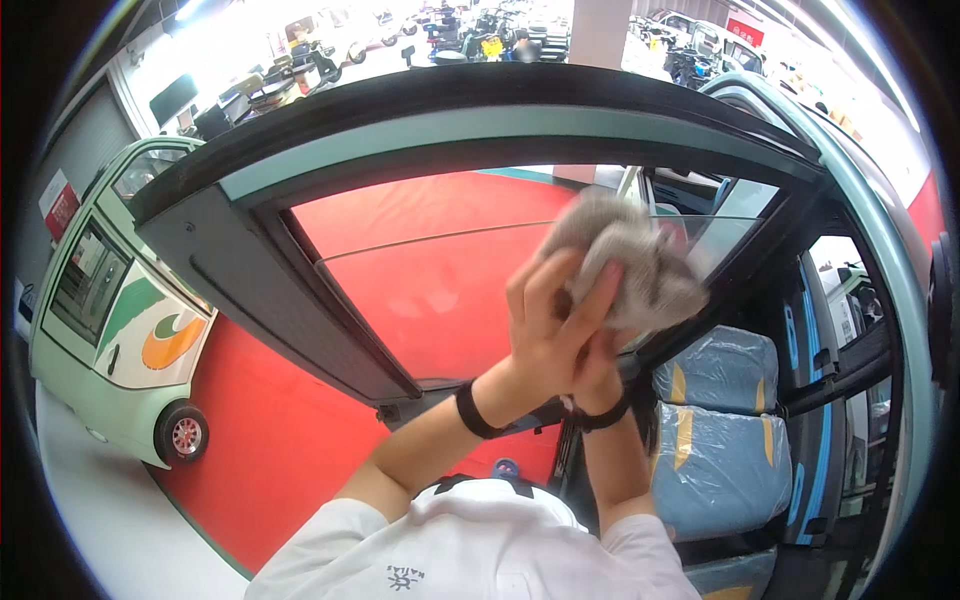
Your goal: Cleaning the window and door frame of a small electric vehicle with a cloth.
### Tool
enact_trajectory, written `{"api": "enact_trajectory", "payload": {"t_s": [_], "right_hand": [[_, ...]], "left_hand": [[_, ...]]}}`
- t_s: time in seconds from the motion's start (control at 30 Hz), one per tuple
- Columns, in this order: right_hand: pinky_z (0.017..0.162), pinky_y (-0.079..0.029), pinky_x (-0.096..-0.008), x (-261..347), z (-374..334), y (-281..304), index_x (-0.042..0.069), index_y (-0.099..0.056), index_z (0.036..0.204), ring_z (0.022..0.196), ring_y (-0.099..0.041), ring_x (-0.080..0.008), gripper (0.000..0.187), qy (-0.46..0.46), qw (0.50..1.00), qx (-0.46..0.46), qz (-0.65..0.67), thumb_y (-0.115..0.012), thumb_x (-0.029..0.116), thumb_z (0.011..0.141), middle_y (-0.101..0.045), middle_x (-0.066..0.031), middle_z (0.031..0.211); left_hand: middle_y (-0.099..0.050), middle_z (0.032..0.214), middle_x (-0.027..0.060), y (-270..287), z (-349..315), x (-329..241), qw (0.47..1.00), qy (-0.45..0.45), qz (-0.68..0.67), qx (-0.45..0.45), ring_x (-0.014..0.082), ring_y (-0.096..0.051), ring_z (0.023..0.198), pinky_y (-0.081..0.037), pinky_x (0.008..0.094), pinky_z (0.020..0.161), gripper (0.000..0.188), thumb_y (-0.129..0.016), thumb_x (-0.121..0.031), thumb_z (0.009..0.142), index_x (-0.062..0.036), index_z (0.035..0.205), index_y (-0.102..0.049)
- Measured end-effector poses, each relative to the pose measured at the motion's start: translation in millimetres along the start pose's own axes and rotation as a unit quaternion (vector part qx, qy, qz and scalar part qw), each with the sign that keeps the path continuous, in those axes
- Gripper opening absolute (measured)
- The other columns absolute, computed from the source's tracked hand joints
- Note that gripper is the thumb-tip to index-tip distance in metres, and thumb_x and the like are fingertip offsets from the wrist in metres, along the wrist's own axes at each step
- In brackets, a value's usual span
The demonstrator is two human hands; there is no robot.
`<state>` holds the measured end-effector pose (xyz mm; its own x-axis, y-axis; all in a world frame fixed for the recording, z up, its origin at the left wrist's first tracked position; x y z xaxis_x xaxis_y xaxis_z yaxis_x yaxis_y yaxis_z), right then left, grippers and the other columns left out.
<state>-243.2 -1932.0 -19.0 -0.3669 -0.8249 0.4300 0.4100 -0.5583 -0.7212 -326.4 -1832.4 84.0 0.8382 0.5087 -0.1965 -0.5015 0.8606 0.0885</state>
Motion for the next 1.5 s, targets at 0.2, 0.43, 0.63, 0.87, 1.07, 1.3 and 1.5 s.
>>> {"api": "enact_trajectory", "payload": {"t_s": [0.2,0.43,0.63,0.87,1.07,1.3,1.5], "right_hand": [[0.12,-0.031,-0.0412,-85,-168,186,0.011,-0.03,0.158,0.14,-0.043,-0.0257,0.068,-0.039,0.902,-0.085,-0.422,-0.047,0.052,0.106,-0.041,-0.0112,0.155],[0.106,-0.044,-0.0397,-34,-160,127,0.009,-0.041,0.137,0.122,-0.054,-0.0237,0.041,0.043,0.771,-0.079,-0.631,-0.057,0.027,0.105,-0.051,-0.0076,0.135],[0.129,-0.017,-0.0455,67,-4,21,0.014,-0.018,0.165,0.154,-0.025,-0.0269,0.068,0.182,0.92,-0.07,-0.34,-0.045,0.045,0.109,-0.023,-0.0082,0.169],[0.127,-0.023,-0.0446,81,-12,36,0.015,-0.035,0.156,0.144,-0.038,-0.028,0.06,0.149,0.973,-0.084,-0.156,-0.049,0.047,0.107,-0.037,-0.0072,0.158],[0.126,-0.024,-0.0441,13,-56,-6,0.015,-0.036,0.155,0.143,-0.038,-0.0275,0.059,0.122,0.985,-0.106,-0.066,-0.05,0.045,0.107,-0.038,-0.007,0.157],[0.125,-0.026,-0.0436,42,-60,8,0.015,-0.037,0.154,0.142,-0.039,-0.027,0.058,0.163,0.98,-0.111,-0.019,-0.051,0.044,0.106,-0.039,-0.0069,0.155],[0.124,-0.027,-0.0432,145,85,105,0.014,-0.037,0.153,0.141,-0.04,-0.0265,0.058,0.144,0.98,-0.133,0.037,-0.052,0.043,0.106,-0.04,-0.0068,0.154]], "left_hand": [[-0.051,0.132,0.0221,-36,-218,46,0.978,0.047,-0.006,0.203,0.0415,-0.049,0.12,-0.046,0.0508,0.101,0.058,-0.073,-0.02,0.074,-0.0063,0.13,-0.07],[-0.053,0.132,0.0227,-51,-246,36,0.944,0.133,-0.053,0.298,0.0423,-0.049,0.12,-0.046,0.0507,0.102,0.058,-0.07,-0.009,0.075,-0.0046,0.132,-0.068],[-0.051,0.145,0.0272,-61,-4,-6,0.993,0.038,-0.043,0.102,0.0441,-0.053,0.124,-0.046,0.0482,0.102,0.051,-0.067,-0.018,0.083,-0.0047,0.132,-0.07],[-0.056,0.13,0.0171,-88,5,-28,0.996,-0.021,-0.082,0.016,0.04,-0.054,0.118,-0.048,0.0487,0.097,0.05,-0.07,-0.019,0.078,-0.0138,0.128,-0.073],[-0.057,0.131,0.015,-106,-220,16,0.959,0.039,-0.056,0.275,0.0373,-0.056,0.122,-0.051,0.0463,0.099,0.05,-0.07,-0.02,0.083,-0.013,0.133,-0.071],[-0.057,0.134,0.0156,-143,-190,-8,0.917,0.141,-0.061,0.369,0.0381,-0.056,0.123,-0.05,0.045,0.1,0.054,-0.069,-0.023,0.087,-0.0114,0.139,-0.063],[-0.054,0.137,0.0177,-144,35,-72,0.977,0.041,-0.105,0.178,0.0389,-0.056,0.12,-0.052,0.0465,0.095,0.06,-0.071,-0.024,0.083,-0.0064,0.139,-0.062]]}}
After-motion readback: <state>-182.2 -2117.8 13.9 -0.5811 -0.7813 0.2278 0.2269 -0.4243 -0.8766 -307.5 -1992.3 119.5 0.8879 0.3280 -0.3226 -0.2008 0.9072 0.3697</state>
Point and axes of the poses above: each hand's wrist, its own z-axis towards the middle knuckle, its own y-axis out of the back of the hand, x = y × z, the point moved 8 cm from there along z, towards the middle knuckle
